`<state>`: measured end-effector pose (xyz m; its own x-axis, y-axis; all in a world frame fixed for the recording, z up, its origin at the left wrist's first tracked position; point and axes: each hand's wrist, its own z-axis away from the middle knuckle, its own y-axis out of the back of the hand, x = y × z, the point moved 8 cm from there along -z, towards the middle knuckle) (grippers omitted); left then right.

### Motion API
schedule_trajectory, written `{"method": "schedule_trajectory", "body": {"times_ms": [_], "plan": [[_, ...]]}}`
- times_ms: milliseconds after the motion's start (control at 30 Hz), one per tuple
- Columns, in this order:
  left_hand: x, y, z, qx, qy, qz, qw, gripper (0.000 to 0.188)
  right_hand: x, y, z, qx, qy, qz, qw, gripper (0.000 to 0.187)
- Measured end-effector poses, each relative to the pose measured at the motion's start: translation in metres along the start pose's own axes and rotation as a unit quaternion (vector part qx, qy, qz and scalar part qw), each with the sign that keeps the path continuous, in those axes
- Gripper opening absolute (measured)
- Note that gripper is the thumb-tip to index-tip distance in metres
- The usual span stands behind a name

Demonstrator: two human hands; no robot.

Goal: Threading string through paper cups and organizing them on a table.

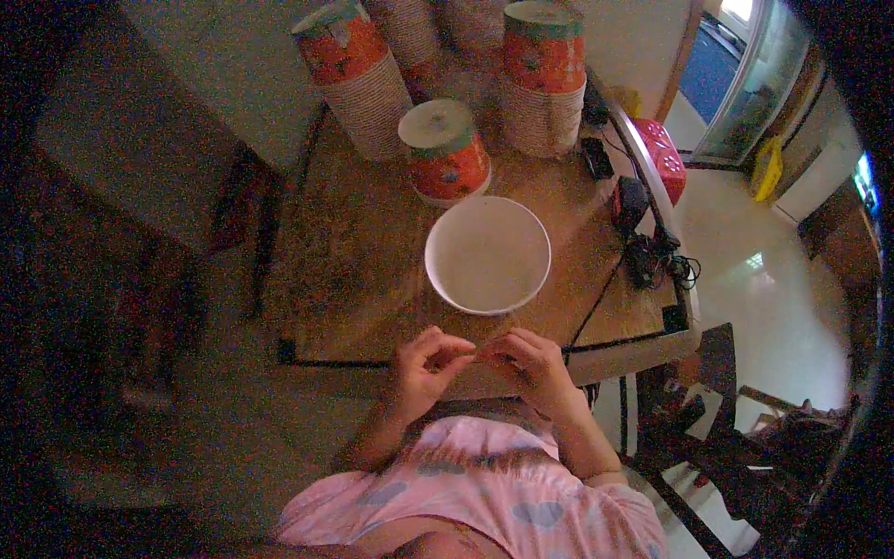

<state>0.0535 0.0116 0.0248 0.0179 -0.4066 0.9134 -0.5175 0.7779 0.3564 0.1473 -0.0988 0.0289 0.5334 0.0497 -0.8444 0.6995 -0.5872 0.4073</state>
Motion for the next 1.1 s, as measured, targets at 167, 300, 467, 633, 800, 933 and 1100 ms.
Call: {"method": "schedule_trajectory", "body": {"times_ms": [167,300,467,633,800,933,1100], "plan": [[0.0,-0.003,0.005,0.015,-0.021,-0.015,1.0,0.006,0.009,-0.001,0.005,0.022,-0.025,0.015,0.999,0.013],[-0.006,0.004,0.005,0.067,-0.002,0.094,0.993,0.005,0.046,0.005,0.021,0.205,-0.132,-0.273,0.931,0.015],[0.002,0.005,0.004,0.096,-0.014,0.07,0.993,0.006,0.029,-0.023,0.011,0.118,-0.171,-0.334,0.92,0.01],[-0.001,0.002,0.005,0.089,-0.019,0.062,0.994,0.007,0.034,-0.031,0.008,0.097,-0.155,-0.386,0.904,0.009],[0.019,0.01,-0.003,0.094,-0.118,-0.012,0.989,0.012,0.031,-0.003,0.005,0.211,-0.129,-0.417,0.875,0.008],[0.015,0.016,-0.006,0.072,-0.087,0.006,0.994,0.022,0.025,0.004,0.001,0.125,-0.145,-0.392,0.9,0.016],[0.002,-0.014,-0.004,-0.072,-0.033,0.324,0.943,0.021,0.016,-0.028,0.003,-0.017,-0.147,-0.571,0.807,0.04]]}}
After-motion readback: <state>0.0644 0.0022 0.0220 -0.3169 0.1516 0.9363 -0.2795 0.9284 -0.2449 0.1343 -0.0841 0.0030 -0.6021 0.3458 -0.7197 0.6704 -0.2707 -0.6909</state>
